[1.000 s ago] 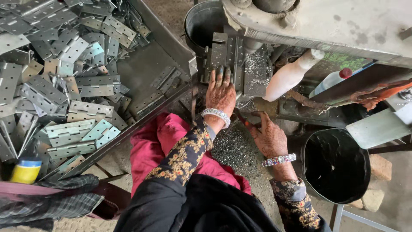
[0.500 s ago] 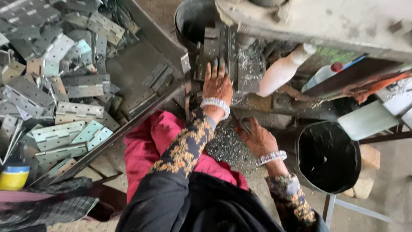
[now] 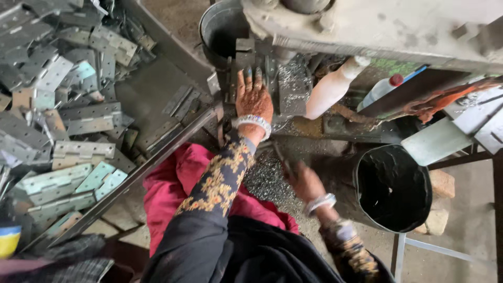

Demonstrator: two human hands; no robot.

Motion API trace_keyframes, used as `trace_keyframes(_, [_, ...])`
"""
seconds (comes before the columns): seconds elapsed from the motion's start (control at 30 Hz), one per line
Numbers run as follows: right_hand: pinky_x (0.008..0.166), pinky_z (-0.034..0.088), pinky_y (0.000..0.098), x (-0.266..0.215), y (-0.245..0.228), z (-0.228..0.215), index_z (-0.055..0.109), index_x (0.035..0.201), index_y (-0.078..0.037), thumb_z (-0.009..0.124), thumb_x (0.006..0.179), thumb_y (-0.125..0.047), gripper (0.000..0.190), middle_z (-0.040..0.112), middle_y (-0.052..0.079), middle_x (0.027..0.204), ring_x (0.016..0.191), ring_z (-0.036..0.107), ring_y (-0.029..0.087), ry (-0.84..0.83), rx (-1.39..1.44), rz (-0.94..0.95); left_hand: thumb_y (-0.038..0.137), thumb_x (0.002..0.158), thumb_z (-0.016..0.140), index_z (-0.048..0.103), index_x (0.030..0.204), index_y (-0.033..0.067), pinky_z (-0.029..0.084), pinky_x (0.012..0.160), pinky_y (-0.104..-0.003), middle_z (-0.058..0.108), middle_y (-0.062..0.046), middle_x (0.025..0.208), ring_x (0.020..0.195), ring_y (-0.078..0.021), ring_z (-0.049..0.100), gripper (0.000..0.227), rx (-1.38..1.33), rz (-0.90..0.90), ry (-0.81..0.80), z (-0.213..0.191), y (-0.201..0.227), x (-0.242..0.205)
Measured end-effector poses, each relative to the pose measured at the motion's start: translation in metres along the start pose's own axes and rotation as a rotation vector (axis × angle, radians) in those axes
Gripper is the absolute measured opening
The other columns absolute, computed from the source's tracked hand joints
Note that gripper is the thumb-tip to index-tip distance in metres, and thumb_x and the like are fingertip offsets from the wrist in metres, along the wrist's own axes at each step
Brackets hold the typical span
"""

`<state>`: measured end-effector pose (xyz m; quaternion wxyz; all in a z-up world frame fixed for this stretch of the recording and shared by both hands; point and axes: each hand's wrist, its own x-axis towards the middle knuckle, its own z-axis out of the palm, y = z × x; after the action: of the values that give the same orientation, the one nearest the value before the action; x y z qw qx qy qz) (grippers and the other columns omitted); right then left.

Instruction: The person sits on the floor and repeatedly picks up metal hinge pieces from a bin, places them into a press machine, and operates the lever to process them. The processed pieces fall into a collection area below.

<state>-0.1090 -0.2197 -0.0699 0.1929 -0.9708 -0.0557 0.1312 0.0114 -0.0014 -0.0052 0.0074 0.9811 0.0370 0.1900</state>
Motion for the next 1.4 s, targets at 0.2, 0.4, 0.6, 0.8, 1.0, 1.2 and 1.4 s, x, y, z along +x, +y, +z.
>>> trace_keyframes(0.2, [0.069,0.056,0.0537,-0.009,-0.002,0.007,0.057,0.121,-0.013,0.067,0.092,-0.055,0.052,0.074,0.021,0.092,0.083,0.072,0.043,0.039,-0.004,-0.077,0.023,0.099,0.043,0.064,0.137,0.0037,0.002,0.125,-0.053,0.047,-0.01,0.157,0.151,-0.032,0.03,0.048,-0.001,0.04,0.015,-0.001,-0.003,-0.003])
trace_keyframes(0.4, [0.069,0.056,0.0535,0.004,0.0,-0.009,0.052,0.131,-0.009,0.065,0.09,-0.054,0.063,0.073,0.023,0.089,0.082,0.072,0.043,0.009,-0.035,-0.08,0.021,0.105,0.038,0.066,0.134,0.012,-0.007,0.124,-0.058,0.042,-0.006,0.161,0.155,-0.0305,0.027,0.042,-0.021,-0.018,-0.259,0.003,-0.003,0.022])
trace_keyframes(0.6, [0.077,0.058,0.0506,-0.022,-0.003,0.019,0.055,0.13,-0.012,0.07,0.089,-0.052,0.059,0.074,0.02,0.095,0.088,0.073,0.04,-0.031,-0.037,0.018,0.022,0.104,0.038,0.064,0.136,0.0099,-0.008,0.124,-0.059,0.042,-0.007,0.161,0.153,-0.0284,0.028,0.043,0.047,0.002,-0.198,-0.004,-0.004,0.023])
trace_keyframes(0.8, [0.082,0.057,0.0494,-0.014,-0.044,-0.057,0.052,0.132,-0.002,0.074,0.086,-0.034,0.061,0.064,0.022,0.124,0.1,0.069,0.039,0.283,0.008,-0.151,0.032,0.096,0.05,0.063,0.134,0.0017,0.001,0.122,-0.056,0.043,-0.013,0.159,0.151,-0.0322,0.026,0.051,-0.136,0.096,0.036,-0.019,-0.003,-0.048])
trace_keyframes(1.0, [0.085,0.055,0.0479,-0.023,-0.071,-0.089,0.055,0.131,-0.005,0.075,0.086,-0.026,0.054,0.063,0.018,0.128,0.106,0.067,0.039,0.324,0.103,-0.153,0.009,0.098,0.063,0.063,0.115,0.0135,0.046,0.116,-0.043,0.065,-0.002,0.138,0.129,-0.024,0.064,0.017,-0.399,0.355,0.138,-0.017,-0.033,-0.096])
trace_keyframes(1.2, [0.082,0.056,0.0478,-0.026,-0.069,-0.087,0.057,0.129,-0.005,0.075,0.084,-0.023,0.052,0.066,0.019,0.122,0.102,0.068,0.039,0.406,0.105,-0.212,0.018,0.096,0.067,0.073,0.116,0.0073,0.055,0.086,-0.043,0.065,-0.014,0.124,0.091,-0.0253,0.068,0.023,-0.075,0.098,0.261,-0.038,0.028,-0.022])
trace_keyframes(1.4, [0.078,0.055,0.0499,-0.026,-0.075,-0.094,0.062,0.125,-0.011,0.07,0.087,-0.031,0.044,0.073,0.015,0.109,0.096,0.071,0.038,0.362,0.147,-0.173,0.027,0.1,0.057,0.07,0.125,0.0051,0.039,0.11,-0.056,0.047,-0.016,0.154,0.137,-0.0337,0.049,0.036,-0.231,-0.053,-0.137,-0.031,0.016,-0.039])
